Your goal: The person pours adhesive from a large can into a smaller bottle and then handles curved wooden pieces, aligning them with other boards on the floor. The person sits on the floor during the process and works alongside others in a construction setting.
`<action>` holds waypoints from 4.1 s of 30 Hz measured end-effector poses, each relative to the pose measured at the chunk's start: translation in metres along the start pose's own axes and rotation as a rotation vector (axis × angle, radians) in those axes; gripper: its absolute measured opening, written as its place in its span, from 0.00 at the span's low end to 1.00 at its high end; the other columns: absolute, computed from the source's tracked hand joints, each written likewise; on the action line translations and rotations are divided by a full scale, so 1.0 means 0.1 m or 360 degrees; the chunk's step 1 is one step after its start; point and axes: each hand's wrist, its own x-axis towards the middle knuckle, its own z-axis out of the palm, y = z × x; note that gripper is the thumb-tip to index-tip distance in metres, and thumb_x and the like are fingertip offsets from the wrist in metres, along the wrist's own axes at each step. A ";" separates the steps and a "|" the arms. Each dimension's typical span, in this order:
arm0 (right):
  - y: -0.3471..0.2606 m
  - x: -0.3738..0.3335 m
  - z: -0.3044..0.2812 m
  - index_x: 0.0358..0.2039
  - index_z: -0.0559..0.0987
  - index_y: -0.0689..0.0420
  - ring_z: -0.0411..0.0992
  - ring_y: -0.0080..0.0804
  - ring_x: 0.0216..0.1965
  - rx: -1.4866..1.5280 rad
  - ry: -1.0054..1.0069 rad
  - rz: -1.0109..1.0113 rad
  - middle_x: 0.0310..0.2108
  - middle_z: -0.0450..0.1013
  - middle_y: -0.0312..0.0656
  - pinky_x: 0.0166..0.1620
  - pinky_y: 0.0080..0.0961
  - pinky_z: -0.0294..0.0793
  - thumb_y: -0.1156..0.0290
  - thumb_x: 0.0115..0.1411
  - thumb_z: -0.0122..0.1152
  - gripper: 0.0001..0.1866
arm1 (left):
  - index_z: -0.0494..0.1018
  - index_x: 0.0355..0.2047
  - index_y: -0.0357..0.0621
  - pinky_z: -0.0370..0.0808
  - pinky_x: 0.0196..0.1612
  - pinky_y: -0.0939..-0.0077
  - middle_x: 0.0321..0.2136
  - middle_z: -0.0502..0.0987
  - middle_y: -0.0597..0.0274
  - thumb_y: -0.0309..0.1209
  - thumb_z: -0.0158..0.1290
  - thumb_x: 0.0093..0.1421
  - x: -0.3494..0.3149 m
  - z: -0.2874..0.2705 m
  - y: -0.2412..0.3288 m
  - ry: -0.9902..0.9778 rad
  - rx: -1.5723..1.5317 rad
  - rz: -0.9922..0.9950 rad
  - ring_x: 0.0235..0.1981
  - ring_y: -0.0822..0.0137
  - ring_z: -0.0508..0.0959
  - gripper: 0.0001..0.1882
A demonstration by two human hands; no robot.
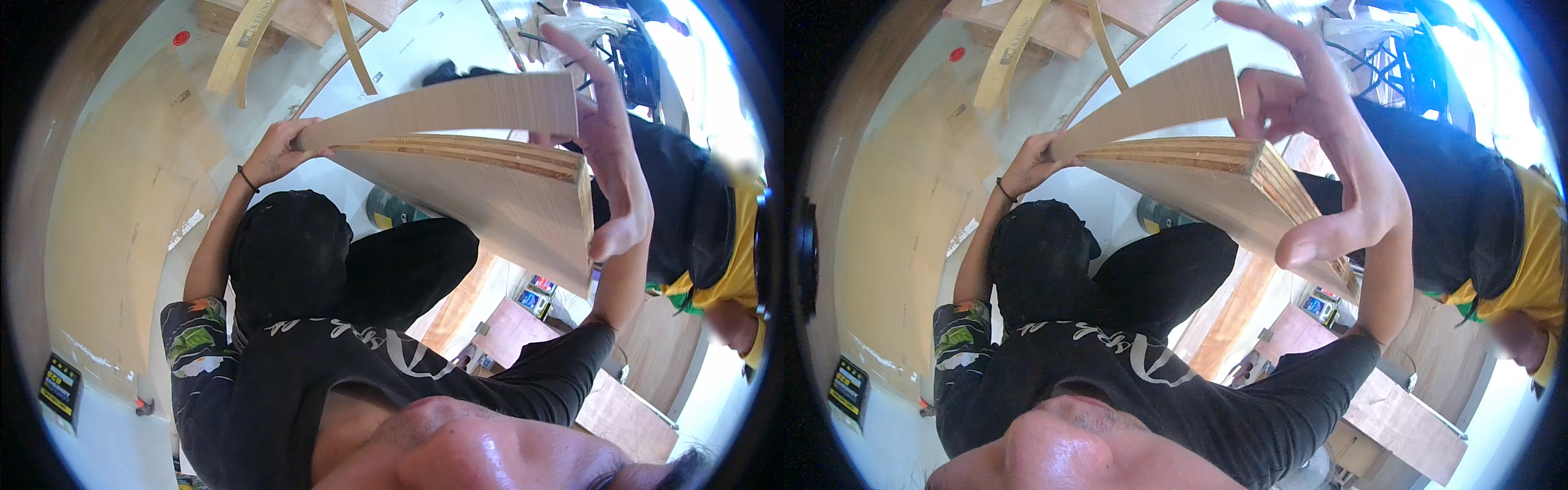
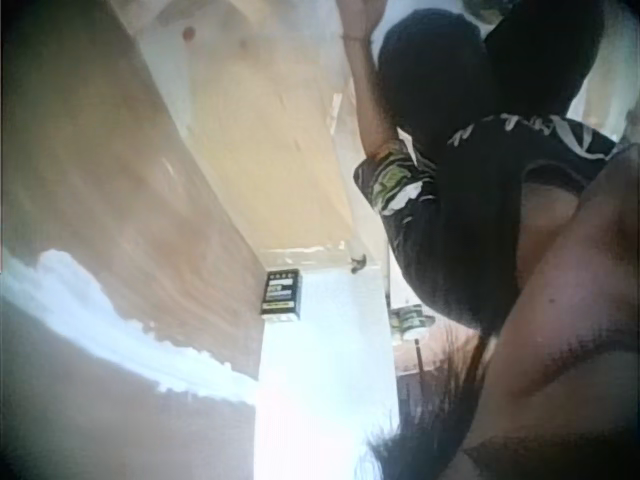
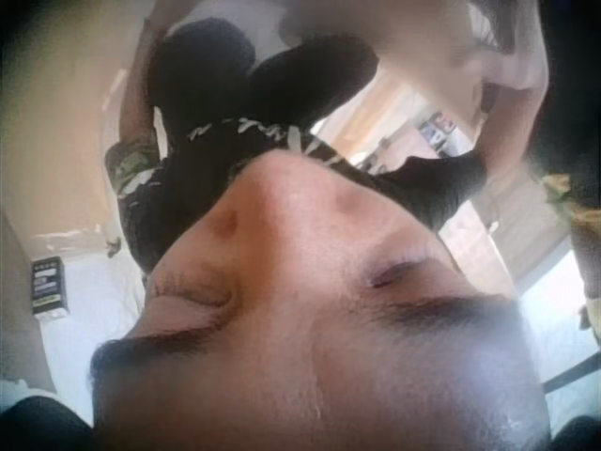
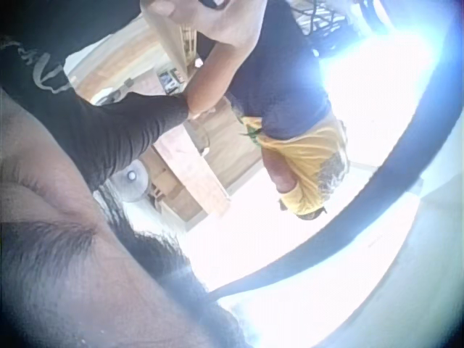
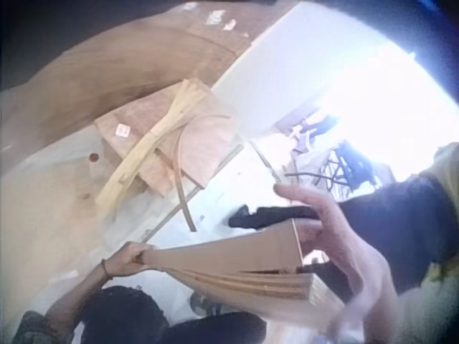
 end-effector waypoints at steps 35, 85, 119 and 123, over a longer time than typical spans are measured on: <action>-0.15 -0.26 -0.16 0.49 0.73 0.68 0.76 0.34 0.42 -0.0629 0.0630 0.0128 0.43 0.73 0.51 0.45 0.26 0.79 0.34 0.36 0.65 0.51 | 0.70 0.54 0.52 0.70 0.60 0.63 0.51 0.73 0.63 0.34 0.63 0.56 -0.27 -0.39 -0.50 0.0033 -0.0264 0.0025 0.57 0.63 0.71 0.25; -0.49 -0.15 -0.17 0.54 0.69 0.74 0.71 0.47 0.50 -0.1266 0.0327 0.0205 0.51 0.69 0.63 0.57 0.42 0.67 0.50 0.53 0.47 0.40 | 0.73 0.54 0.49 0.72 0.39 0.83 0.33 0.73 0.71 0.29 0.60 0.59 -0.26 0.13 -0.90 0.0372 -0.1200 -0.0200 0.36 0.78 0.72 0.22; -0.42 0.08 0.31 0.43 0.75 0.72 0.71 0.35 0.37 -0.0858 0.0538 -0.0006 0.39 0.70 0.55 0.37 0.24 0.73 0.60 0.43 0.66 0.31 | 0.71 0.55 0.36 0.74 0.45 0.80 0.37 0.72 0.64 0.20 0.59 0.57 -0.25 0.16 -0.84 0.0400 -0.1093 -0.0488 0.39 0.73 0.74 0.24; -0.38 0.07 0.26 0.44 0.72 0.73 0.74 0.34 0.38 -0.0778 0.0428 -0.0220 0.40 0.71 0.55 0.38 0.22 0.77 0.70 0.45 0.69 0.28 | 0.68 0.56 0.33 0.76 0.48 0.80 0.39 0.74 0.63 0.19 0.58 0.57 -0.24 0.17 -0.87 0.0378 -0.1313 -0.0491 0.41 0.70 0.77 0.26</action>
